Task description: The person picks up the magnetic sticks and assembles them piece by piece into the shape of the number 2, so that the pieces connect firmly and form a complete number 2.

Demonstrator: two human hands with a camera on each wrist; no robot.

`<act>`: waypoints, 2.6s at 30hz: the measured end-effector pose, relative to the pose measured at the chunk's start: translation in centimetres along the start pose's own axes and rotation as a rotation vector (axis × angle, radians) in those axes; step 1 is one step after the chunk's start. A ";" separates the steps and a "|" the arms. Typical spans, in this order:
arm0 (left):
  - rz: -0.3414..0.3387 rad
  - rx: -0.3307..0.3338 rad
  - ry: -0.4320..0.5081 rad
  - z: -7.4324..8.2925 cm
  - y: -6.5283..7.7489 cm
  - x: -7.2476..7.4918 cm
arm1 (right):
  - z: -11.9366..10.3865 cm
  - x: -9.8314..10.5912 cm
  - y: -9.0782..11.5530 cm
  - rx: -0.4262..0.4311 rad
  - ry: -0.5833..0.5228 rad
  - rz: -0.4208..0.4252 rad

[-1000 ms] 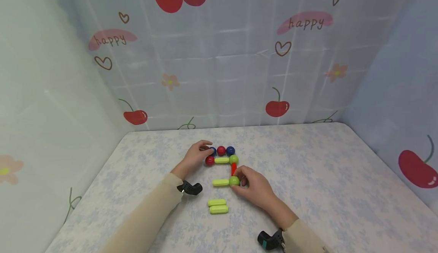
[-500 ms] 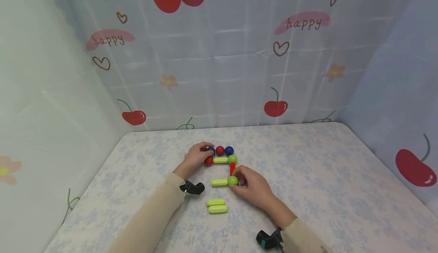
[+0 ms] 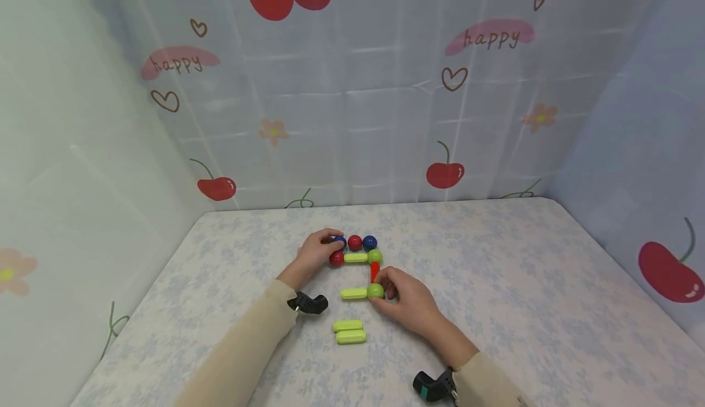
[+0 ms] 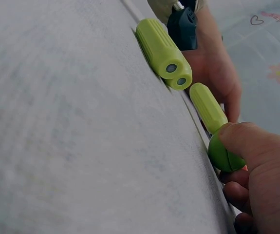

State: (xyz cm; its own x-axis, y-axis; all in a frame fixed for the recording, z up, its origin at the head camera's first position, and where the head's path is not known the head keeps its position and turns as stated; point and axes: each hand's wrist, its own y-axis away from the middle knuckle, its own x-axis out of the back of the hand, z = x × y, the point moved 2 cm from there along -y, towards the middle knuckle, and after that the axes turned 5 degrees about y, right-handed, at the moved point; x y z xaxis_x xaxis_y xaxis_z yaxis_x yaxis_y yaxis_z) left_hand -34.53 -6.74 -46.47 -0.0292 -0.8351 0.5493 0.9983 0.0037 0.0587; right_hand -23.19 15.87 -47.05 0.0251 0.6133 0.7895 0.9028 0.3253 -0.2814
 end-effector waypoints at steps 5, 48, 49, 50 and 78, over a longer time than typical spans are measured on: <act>0.007 0.009 0.068 -0.2 0.0 0.1 | 0.0 -0.1 0.0 -0.008 0.003 -0.004; -0.176 -0.262 0.099 -1.8 8.7 2.5 | 0.0 -0.1 -0.1 0.040 0.006 0.038; -0.176 -0.267 0.094 -2.0 8.9 2.5 | 0.0 -0.1 -0.1 0.037 0.006 0.038; -0.177 -0.270 0.089 -2.1 9.0 2.4 | 0.0 -0.1 0.0 0.035 0.008 0.038; -0.242 -0.396 0.053 -3.6 9.5 2.1 | -0.1 -0.1 0.0 0.035 0.014 0.045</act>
State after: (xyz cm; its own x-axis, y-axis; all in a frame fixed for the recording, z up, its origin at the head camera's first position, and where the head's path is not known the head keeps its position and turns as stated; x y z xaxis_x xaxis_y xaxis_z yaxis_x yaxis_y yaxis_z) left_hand -24.97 -10.44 -47.77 -0.2711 -0.8129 0.5154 0.9060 -0.3964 -0.1486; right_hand -23.12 15.78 -47.07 0.0717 0.6182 0.7828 0.8848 0.3228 -0.3360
